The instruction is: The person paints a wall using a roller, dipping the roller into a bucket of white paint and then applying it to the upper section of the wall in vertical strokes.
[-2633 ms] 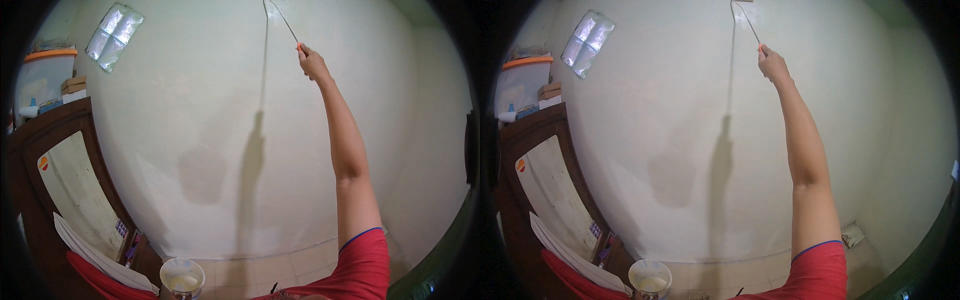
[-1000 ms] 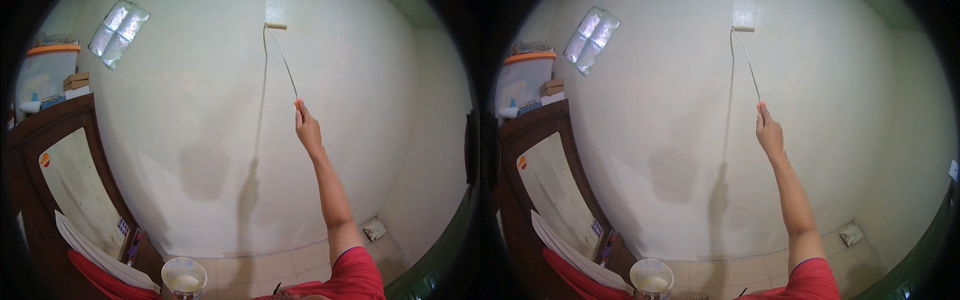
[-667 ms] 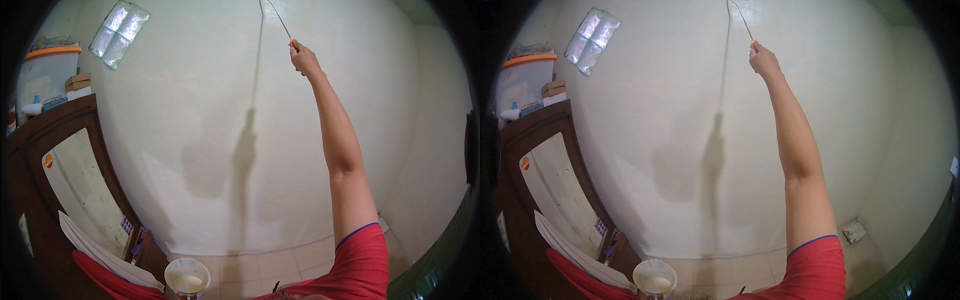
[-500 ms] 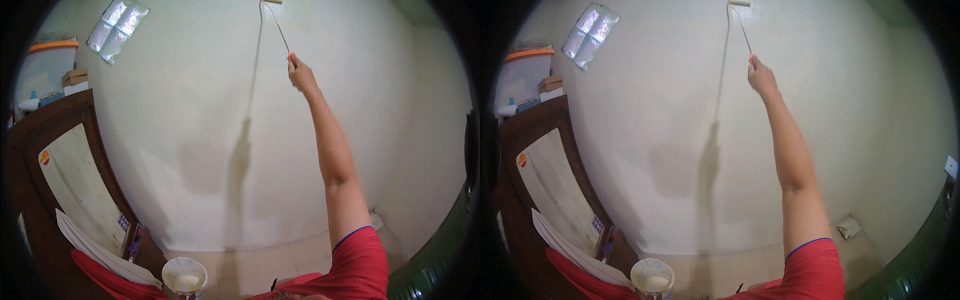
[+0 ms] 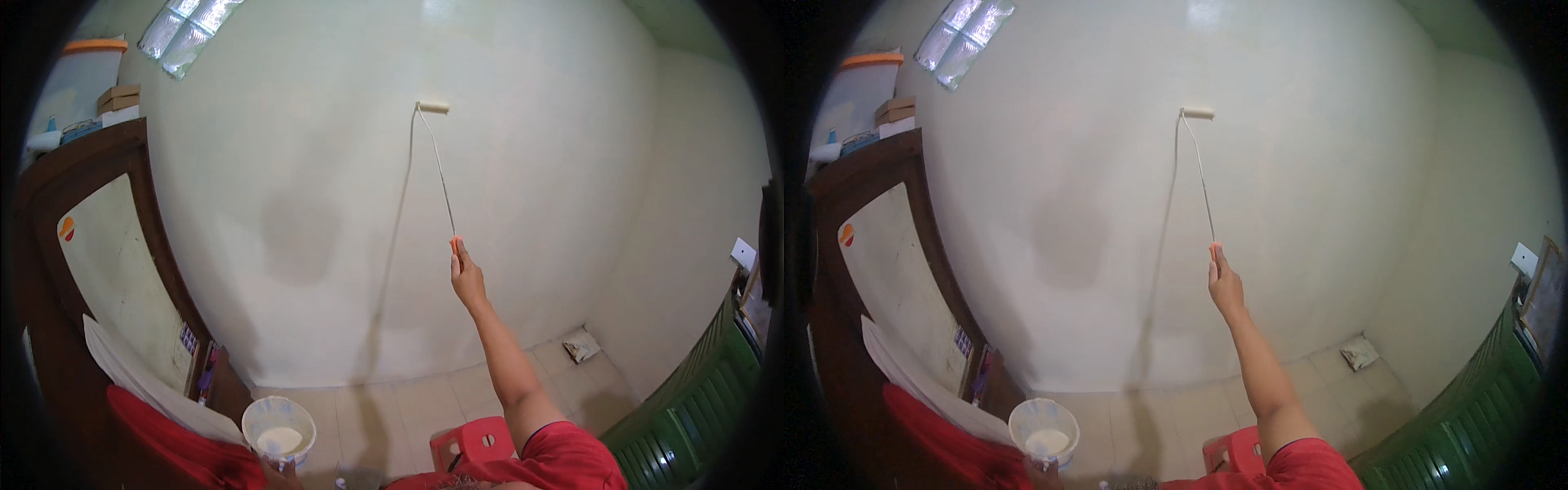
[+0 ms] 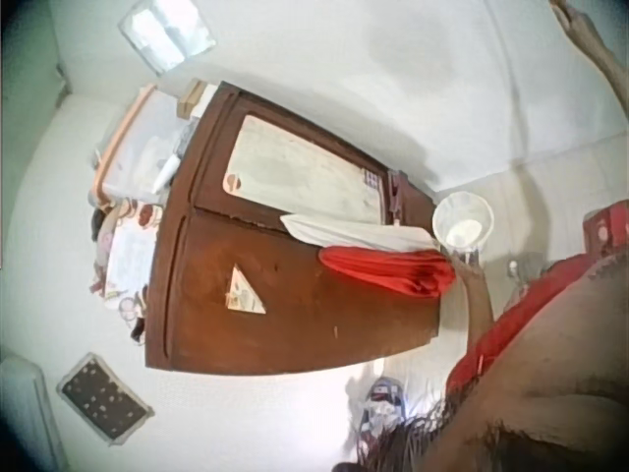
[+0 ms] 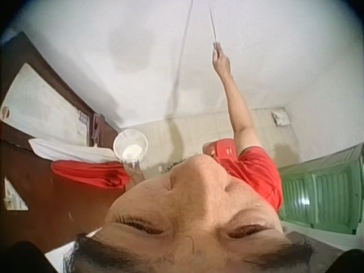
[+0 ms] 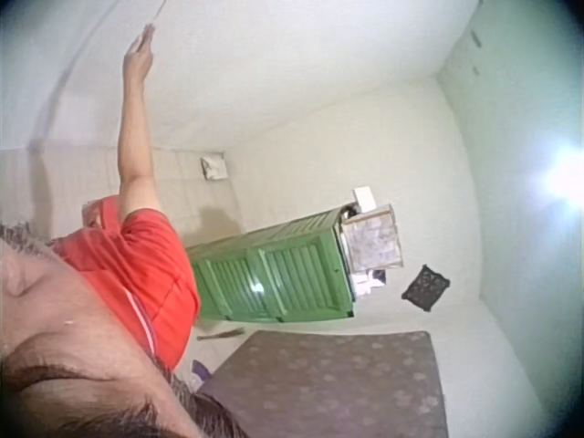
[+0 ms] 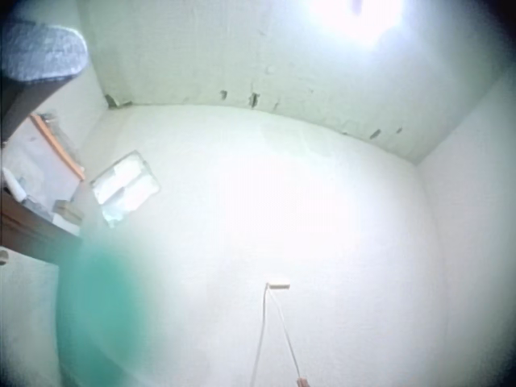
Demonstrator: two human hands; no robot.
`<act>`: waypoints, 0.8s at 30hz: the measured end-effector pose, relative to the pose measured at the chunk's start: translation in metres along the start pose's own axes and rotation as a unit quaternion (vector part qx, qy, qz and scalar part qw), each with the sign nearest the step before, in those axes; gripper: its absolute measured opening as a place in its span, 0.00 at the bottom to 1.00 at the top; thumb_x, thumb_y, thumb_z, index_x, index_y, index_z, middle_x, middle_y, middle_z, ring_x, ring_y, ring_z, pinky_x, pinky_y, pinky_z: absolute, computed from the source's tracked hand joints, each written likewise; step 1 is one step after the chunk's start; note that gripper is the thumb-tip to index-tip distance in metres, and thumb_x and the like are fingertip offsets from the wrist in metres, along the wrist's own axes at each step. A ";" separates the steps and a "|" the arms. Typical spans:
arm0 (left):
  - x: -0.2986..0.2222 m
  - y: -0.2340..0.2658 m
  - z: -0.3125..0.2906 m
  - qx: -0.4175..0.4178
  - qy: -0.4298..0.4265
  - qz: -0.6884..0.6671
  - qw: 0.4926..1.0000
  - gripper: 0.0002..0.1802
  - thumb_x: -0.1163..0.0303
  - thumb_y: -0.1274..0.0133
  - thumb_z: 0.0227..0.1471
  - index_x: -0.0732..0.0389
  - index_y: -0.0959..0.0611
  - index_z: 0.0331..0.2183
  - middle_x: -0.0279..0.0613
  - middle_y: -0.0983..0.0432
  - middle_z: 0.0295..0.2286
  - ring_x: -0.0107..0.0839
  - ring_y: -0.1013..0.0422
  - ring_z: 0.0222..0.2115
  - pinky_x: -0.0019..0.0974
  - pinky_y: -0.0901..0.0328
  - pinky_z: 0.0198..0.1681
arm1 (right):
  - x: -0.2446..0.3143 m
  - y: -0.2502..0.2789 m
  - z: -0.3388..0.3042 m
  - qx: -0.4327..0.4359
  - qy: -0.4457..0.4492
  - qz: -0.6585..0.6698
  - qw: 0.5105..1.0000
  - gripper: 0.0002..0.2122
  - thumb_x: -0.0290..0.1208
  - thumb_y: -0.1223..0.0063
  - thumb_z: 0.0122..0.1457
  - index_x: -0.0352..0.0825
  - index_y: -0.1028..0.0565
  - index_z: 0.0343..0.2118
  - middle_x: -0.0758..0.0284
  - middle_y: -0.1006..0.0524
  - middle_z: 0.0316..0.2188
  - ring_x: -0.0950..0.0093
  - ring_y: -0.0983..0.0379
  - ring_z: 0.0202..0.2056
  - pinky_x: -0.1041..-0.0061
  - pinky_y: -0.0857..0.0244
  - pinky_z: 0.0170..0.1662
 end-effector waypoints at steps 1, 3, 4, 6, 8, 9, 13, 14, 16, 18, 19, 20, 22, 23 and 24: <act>-0.001 0.006 0.015 -0.111 0.141 -0.128 0.975 0.28 0.62 0.52 0.58 0.61 0.36 0.57 0.49 0.38 0.54 0.43 0.37 0.51 0.49 0.33 0.48 | -0.004 0.003 -0.018 0.008 -0.011 0.004 1.000 0.23 0.34 0.59 0.65 0.44 0.39 0.63 0.55 0.25 0.48 0.54 0.25 0.42 0.61 0.31 0.42; 0.016 0.019 0.015 -0.044 0.087 -0.090 0.991 0.34 0.51 0.53 0.55 0.57 0.38 0.58 0.46 0.45 0.57 0.47 0.45 0.57 0.57 0.43 0.56 | -0.011 0.012 -0.054 0.023 -0.034 0.011 0.999 0.22 0.34 0.59 0.65 0.43 0.39 0.63 0.54 0.24 0.46 0.54 0.24 0.41 0.61 0.31 0.41; 0.015 0.017 0.010 -0.046 0.112 -0.121 0.985 0.39 0.47 0.50 0.51 0.57 0.38 0.58 0.47 0.46 0.56 0.50 0.46 0.57 0.56 0.45 0.58 | -0.017 0.024 -0.070 0.026 -0.045 0.009 0.999 0.22 0.34 0.59 0.66 0.43 0.39 0.63 0.54 0.23 0.45 0.54 0.24 0.41 0.62 0.31 0.41; -0.003 0.023 -0.008 -0.052 0.130 -0.153 0.978 0.43 0.44 0.48 0.47 0.57 0.38 0.58 0.47 0.46 0.55 0.51 0.46 0.57 0.54 0.47 0.60 | -0.025 0.031 -0.108 0.026 -0.044 0.004 0.999 0.23 0.35 0.59 0.66 0.42 0.40 0.63 0.52 0.23 0.44 0.53 0.24 0.40 0.63 0.30 0.41; -0.015 0.035 -0.023 -0.037 0.128 -0.154 0.979 0.42 0.44 0.48 0.47 0.57 0.37 0.58 0.46 0.44 0.54 0.49 0.44 0.56 0.53 0.46 0.60 | -0.036 0.039 -0.159 0.006 -0.029 -0.019 0.999 0.24 0.36 0.57 0.65 0.39 0.40 0.63 0.50 0.22 0.41 0.52 0.24 0.38 0.62 0.30 0.39; -0.022 0.042 -0.033 -0.025 0.104 -0.122 0.987 0.41 0.44 0.48 0.48 0.57 0.37 0.58 0.46 0.44 0.54 0.48 0.44 0.56 0.52 0.46 0.60 | -0.041 0.046 -0.191 0.008 -0.063 -0.016 0.998 0.25 0.37 0.56 0.65 0.36 0.41 0.63 0.48 0.23 0.40 0.50 0.24 0.38 0.61 0.30 0.38; -0.042 0.084 -0.069 0.052 0.020 -0.059 0.997 0.37 0.47 0.51 0.51 0.57 0.36 0.57 0.45 0.42 0.53 0.45 0.42 0.55 0.53 0.43 0.58 | -0.054 0.077 -0.332 -0.014 -0.093 -0.008 0.996 0.28 0.42 0.48 0.61 0.29 0.39 0.59 0.44 0.23 0.37 0.46 0.24 0.37 0.57 0.31 0.37; -0.046 0.098 -0.078 0.064 0.009 -0.032 0.997 0.36 0.48 0.51 0.52 0.57 0.35 0.56 0.45 0.42 0.53 0.45 0.42 0.55 0.53 0.43 0.58 | -0.053 0.087 -0.368 -0.040 -0.046 -0.026 0.998 0.28 0.42 0.46 0.60 0.28 0.36 0.56 0.44 0.23 0.35 0.46 0.24 0.36 0.57 0.31 0.36; -0.056 0.121 -0.092 0.076 -0.012 0.046 0.996 0.34 0.49 0.52 0.53 0.57 0.35 0.55 0.45 0.42 0.53 0.45 0.42 0.55 0.54 0.42 0.57 | -0.066 0.104 -0.446 0.016 -0.170 0.005 0.985 0.24 0.44 0.43 0.58 0.27 0.31 0.48 0.46 0.23 0.32 0.47 0.24 0.35 0.57 0.31 0.35; -0.074 0.144 -0.106 0.057 -0.025 0.111 0.992 0.33 0.49 0.53 0.53 0.58 0.35 0.55 0.44 0.43 0.53 0.46 0.42 0.55 0.56 0.41 0.56 | -0.059 0.131 -0.510 0.092 -0.246 -0.026 0.965 0.20 0.44 0.42 0.57 0.29 0.30 0.39 0.47 0.23 0.29 0.48 0.24 0.33 0.57 0.32 0.33; -0.077 0.149 -0.116 0.040 -0.026 0.119 0.992 0.32 0.49 0.53 0.53 0.58 0.35 0.54 0.44 0.43 0.53 0.46 0.42 0.54 0.56 0.41 0.55 | -0.057 0.142 -0.539 0.113 -0.255 -0.043 0.959 0.20 0.45 0.43 0.57 0.30 0.30 0.37 0.48 0.23 0.28 0.48 0.25 0.32 0.56 0.32 0.32; -0.076 0.155 -0.119 0.046 -0.039 0.136 0.989 0.32 0.53 0.51 0.52 0.58 0.36 0.55 0.45 0.43 0.53 0.46 0.42 0.54 0.56 0.40 0.55 | -0.058 0.153 -0.569 0.131 -0.264 -0.063 0.954 0.19 0.45 0.43 0.57 0.30 0.30 0.35 0.49 0.23 0.27 0.48 0.25 0.30 0.55 0.33 0.31; -0.074 0.173 -0.122 0.076 -0.075 0.184 0.977 0.35 0.64 0.45 0.47 0.60 0.39 0.55 0.49 0.42 0.53 0.46 0.41 0.54 0.56 0.38 0.54 | -0.056 0.173 -0.621 0.122 -0.235 -0.082 0.961 0.19 0.45 0.43 0.56 0.31 0.30 0.34 0.50 0.23 0.24 0.48 0.25 0.27 0.54 0.33 0.29; -0.071 0.189 -0.120 0.101 -0.097 0.217 0.966 0.39 0.72 0.42 0.43 0.61 0.41 0.56 0.52 0.42 0.53 0.47 0.40 0.54 0.55 0.37 0.54 | -0.049 0.183 -0.637 0.139 -0.250 -0.080 0.955 0.19 0.45 0.43 0.56 0.32 0.30 0.35 0.50 0.23 0.24 0.49 0.25 0.27 0.54 0.33 0.29; -0.077 0.189 -0.122 0.130 -0.117 0.250 0.952 0.43 0.79 0.38 0.40 0.62 0.43 0.56 0.54 0.42 0.53 0.47 0.40 0.54 0.55 0.36 0.53 | -0.041 0.196 -0.655 0.153 -0.268 -0.082 0.948 0.19 0.45 0.42 0.56 0.32 0.30 0.35 0.50 0.23 0.23 0.49 0.25 0.27 0.54 0.33 0.29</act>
Point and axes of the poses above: each hand's wrist, its own z-axis towards the middle knuckle, its own y-axis out of the back of the hand, x = y × z, the point moved 3 cm from there along z, towards the middle knuckle
